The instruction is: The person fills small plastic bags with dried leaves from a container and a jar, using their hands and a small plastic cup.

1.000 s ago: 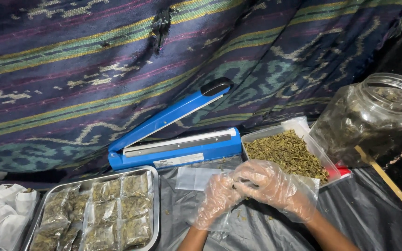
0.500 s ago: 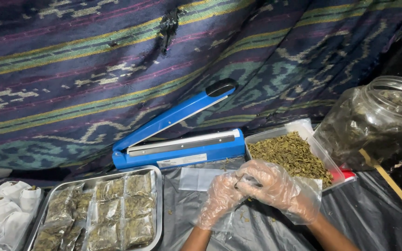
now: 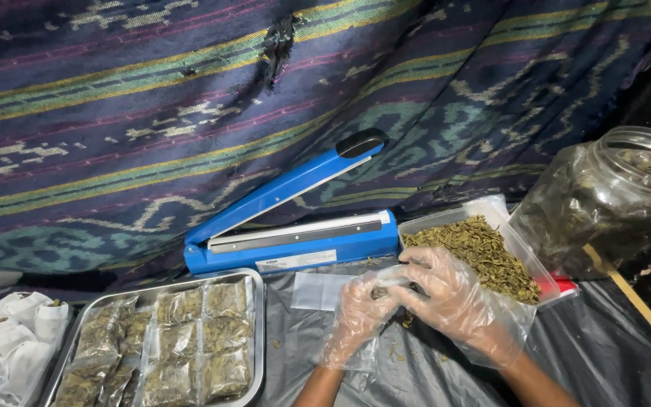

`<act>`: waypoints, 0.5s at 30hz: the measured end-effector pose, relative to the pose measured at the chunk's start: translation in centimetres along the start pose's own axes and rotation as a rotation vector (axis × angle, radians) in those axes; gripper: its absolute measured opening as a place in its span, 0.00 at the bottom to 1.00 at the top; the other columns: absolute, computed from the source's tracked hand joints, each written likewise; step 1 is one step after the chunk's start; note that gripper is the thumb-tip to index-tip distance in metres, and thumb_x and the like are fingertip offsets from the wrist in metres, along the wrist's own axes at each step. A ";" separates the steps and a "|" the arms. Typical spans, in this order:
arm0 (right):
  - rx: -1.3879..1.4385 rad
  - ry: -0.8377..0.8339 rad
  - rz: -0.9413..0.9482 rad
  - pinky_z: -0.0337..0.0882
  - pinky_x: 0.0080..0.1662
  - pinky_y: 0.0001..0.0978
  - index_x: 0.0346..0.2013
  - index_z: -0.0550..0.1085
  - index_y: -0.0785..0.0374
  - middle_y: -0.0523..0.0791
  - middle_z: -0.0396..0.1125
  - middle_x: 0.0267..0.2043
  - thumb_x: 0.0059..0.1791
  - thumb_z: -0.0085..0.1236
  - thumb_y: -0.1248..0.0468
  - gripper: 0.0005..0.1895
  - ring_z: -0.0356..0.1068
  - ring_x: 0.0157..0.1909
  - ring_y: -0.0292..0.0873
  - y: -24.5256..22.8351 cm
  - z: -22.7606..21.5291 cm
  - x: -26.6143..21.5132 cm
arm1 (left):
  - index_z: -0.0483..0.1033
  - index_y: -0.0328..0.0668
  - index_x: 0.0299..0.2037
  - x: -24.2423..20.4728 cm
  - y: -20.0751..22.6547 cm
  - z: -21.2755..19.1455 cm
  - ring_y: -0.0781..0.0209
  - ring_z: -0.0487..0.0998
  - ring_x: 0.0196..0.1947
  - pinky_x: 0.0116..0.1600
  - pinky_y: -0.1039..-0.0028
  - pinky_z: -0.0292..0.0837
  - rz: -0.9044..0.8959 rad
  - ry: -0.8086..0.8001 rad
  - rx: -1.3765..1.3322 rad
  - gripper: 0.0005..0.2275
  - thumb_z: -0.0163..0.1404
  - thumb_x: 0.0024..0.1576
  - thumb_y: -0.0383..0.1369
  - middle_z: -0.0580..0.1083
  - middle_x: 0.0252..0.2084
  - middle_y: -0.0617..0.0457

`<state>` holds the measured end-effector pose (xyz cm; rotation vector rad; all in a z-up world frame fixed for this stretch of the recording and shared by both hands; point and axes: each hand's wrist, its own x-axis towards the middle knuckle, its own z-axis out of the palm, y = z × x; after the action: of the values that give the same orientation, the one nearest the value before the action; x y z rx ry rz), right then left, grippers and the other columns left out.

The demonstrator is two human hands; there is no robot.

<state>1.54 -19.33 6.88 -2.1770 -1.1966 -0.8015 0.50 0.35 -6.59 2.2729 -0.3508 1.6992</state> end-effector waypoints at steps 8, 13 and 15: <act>-0.124 0.004 -0.233 0.80 0.48 0.44 0.42 0.84 0.56 0.42 0.79 0.46 0.61 0.68 0.59 0.06 0.78 0.43 0.46 0.2 -0.4 0.6 | 0.89 0.46 0.60 6.1 0.6 -4.5 0.60 0.91 0.50 0.53 0.67 0.89 -0.641 -0.523 -0.926 0.16 0.65 0.65 0.41 0.90 0.52 0.53; -0.075 -0.058 -0.143 0.77 0.50 0.49 0.50 0.83 0.54 0.41 0.80 0.50 0.62 0.61 0.60 0.06 0.76 0.45 0.50 0.5 -0.5 -0.1 | 0.74 0.47 0.73 7.6 0.3 -5.0 0.52 0.85 0.60 0.53 0.68 0.90 -0.391 -0.412 -0.721 0.28 0.67 0.63 0.41 0.79 0.65 0.45; -0.041 -0.061 -0.149 0.76 0.51 0.49 0.53 0.83 0.57 0.41 0.80 0.50 0.62 0.62 0.62 0.07 0.75 0.45 0.50 0.6 -0.7 -0.3 | 0.78 0.48 0.70 9.1 0.6 -6.4 0.46 0.82 0.68 0.61 0.60 0.86 -0.296 -0.376 -0.621 0.25 0.65 0.63 0.42 0.78 0.69 0.44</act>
<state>1.76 -20.24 7.00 -2.1790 -1.3974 -0.8332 -2.87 1.92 3.96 2.0207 -0.5055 0.8539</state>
